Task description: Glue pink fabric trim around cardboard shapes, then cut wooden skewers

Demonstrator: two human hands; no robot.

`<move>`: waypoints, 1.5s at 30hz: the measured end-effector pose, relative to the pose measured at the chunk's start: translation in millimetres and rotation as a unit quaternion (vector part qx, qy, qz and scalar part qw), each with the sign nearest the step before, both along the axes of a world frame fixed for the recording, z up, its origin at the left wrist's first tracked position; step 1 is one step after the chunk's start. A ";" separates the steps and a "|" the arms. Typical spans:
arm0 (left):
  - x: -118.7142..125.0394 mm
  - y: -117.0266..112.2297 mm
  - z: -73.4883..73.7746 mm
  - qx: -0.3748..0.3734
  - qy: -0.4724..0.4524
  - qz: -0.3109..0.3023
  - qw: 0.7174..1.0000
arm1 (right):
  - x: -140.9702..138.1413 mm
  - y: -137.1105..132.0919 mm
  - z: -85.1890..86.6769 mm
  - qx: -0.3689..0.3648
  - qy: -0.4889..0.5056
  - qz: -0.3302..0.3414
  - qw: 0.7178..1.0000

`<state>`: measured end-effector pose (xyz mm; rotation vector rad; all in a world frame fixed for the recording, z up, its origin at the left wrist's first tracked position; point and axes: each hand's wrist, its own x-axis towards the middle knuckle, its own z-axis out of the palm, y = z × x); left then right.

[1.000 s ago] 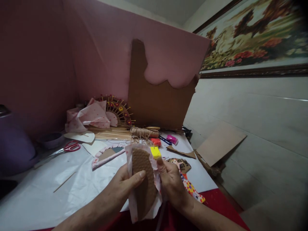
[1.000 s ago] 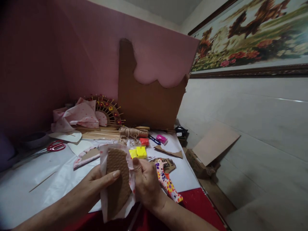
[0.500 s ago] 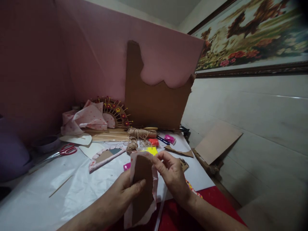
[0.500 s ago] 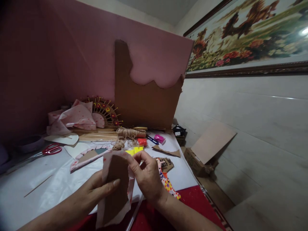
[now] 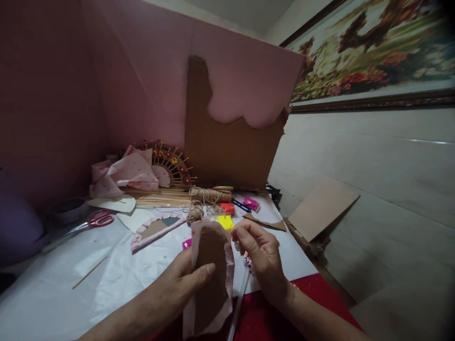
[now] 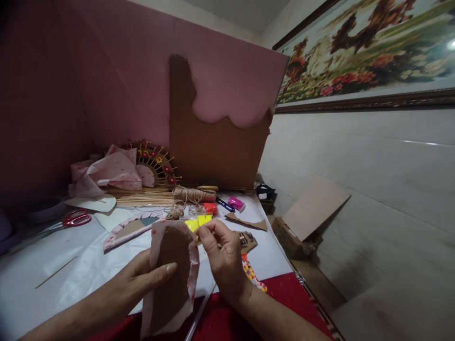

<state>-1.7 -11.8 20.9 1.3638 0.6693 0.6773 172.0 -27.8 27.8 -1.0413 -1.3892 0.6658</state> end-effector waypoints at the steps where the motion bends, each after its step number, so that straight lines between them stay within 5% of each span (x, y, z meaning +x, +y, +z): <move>1: -0.1 -0.1 0.2 -0.002 0.000 0.000 1.000 | 0.8 0.0 -0.1 0.000 0.002 -0.007 1.000; 12: 0.4 1.6 -5.8 0.055 0.036 0.017 0.998 | -1.9 -2.5 -6.5 0.007 -0.202 -0.078 0.976; 19: -0.2 2.3 -7.9 0.052 0.027 0.011 0.998 | 1.0 -2.8 -7.4 0.026 -0.200 -0.067 0.977; 23: -0.2 1.7 -6.5 0.058 0.029 0.007 0.998 | 3.3 -5.2 -4.7 0.104 -0.191 -0.048 0.975; 27: 0.0 2.0 -5.3 0.063 0.030 -0.005 0.998 | 5.7 -4.9 -0.8 0.175 -0.242 -0.025 0.954; 45: -1.4 3.2 -6.6 0.046 0.041 0.001 0.998 | 18.3 2.8 0.4 0.266 -0.397 -0.025 0.878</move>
